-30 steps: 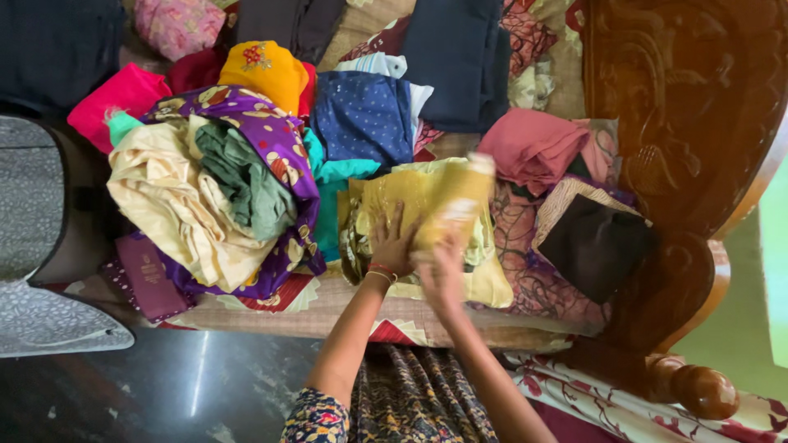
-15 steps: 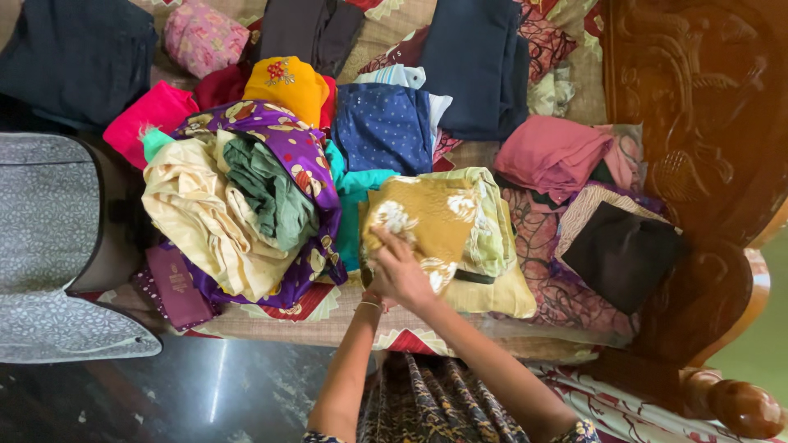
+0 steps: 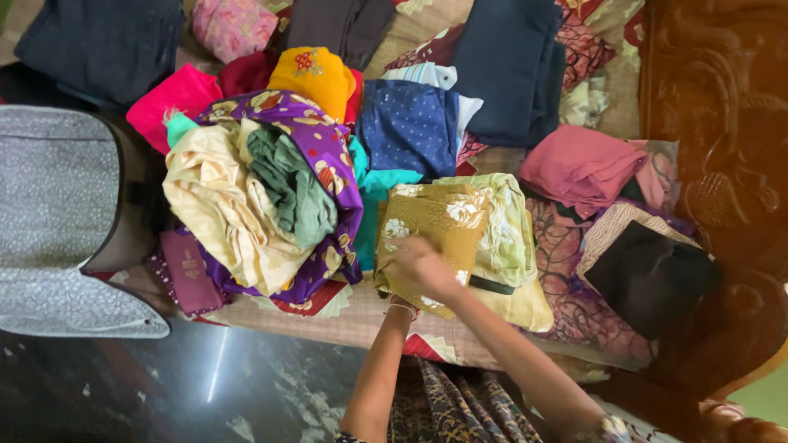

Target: The person sorts through various clothes on a bed and chair, picking them up and moving them to different piles.

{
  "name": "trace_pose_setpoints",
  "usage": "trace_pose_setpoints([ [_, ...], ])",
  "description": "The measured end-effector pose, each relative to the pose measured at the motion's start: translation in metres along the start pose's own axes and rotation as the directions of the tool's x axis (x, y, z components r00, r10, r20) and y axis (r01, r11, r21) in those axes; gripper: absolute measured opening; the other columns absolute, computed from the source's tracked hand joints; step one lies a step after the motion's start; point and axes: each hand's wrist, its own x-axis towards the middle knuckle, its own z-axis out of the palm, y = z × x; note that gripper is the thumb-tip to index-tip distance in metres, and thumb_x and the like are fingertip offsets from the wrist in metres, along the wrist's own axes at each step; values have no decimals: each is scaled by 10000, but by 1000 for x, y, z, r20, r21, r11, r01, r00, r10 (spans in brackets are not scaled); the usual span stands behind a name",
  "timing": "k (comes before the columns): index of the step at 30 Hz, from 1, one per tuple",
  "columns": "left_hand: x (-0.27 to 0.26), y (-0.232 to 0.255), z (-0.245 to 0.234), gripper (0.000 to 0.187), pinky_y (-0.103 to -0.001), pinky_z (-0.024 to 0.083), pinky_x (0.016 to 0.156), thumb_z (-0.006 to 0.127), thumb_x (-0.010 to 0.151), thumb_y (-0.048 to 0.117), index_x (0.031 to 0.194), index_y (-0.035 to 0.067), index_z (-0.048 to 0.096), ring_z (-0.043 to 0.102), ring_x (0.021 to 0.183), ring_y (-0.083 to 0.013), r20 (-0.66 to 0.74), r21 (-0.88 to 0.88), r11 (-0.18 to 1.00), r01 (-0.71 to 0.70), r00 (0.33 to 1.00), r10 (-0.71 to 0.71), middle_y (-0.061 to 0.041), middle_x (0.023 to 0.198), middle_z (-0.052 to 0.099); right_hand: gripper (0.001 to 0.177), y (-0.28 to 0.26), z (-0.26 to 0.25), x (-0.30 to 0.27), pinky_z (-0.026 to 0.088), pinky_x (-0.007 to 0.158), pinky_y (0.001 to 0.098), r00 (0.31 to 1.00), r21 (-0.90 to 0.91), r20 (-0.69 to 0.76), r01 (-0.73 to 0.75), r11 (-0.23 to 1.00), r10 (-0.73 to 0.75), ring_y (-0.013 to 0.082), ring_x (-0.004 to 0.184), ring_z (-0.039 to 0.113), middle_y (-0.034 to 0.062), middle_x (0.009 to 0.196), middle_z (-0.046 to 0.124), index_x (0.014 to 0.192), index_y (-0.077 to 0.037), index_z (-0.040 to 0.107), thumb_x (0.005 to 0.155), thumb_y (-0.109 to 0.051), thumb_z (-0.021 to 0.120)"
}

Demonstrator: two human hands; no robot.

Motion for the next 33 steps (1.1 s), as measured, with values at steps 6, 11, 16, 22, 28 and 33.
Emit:
trace_pose_setpoints([
  [6,-7,1,0,590,-464,418,1097,688,891,387,1387,97,552,532,1292,-339,43,-7,1000,-1,999,2,-161,1403,555,853,56,-31,-48,487,895,471,692,170,-472,-537,826,546,333,1028,546,277,1191,481,1395,110,432,805,-301,890],
  [11,-17,1,-5,571,-449,448,1075,696,888,387,1363,89,585,574,1259,-330,93,-9,1000,-28,995,28,-162,1368,601,972,58,-24,-27,565,922,452,573,482,-30,-709,514,819,311,988,697,159,1087,684,1408,46,470,673,-426,896],
  [16,-33,-9,-16,554,-434,477,1054,704,885,387,1338,81,618,616,1227,-321,80,-18,999,-29,996,30,-164,1332,648,1106,42,-6,5,461,1037,443,561,142,27,-822,552,828,366,1233,531,267,1321,529,1391,45,325,652,-449,983],
  [22,-43,-18,-40,535,-416,513,1029,714,880,388,1308,72,657,666,1187,-311,65,-9,999,-33,997,34,-166,1289,703,949,10,1,11,520,1007,432,700,491,-164,-553,673,695,334,1158,655,255,1290,627,1343,9,273,686,-234,913],
  [28,-37,0,-39,518,-398,549,1004,724,876,388,1278,62,696,716,1148,-301,115,-35,997,-74,990,78,-168,1246,759,903,12,-71,22,634,877,450,551,832,13,-469,296,835,314,1012,709,203,1190,627,1372,-97,247,675,-23,816],
  [33,-20,64,-85,506,-383,579,982,733,873,388,1253,54,729,758,1116,-292,23,-270,930,-250,964,266,-169,1210,805,530,71,-144,0,610,889,447,502,960,83,-272,67,861,285,1036,729,150,1187,722,1337,-25,581,851,-202,693],
])
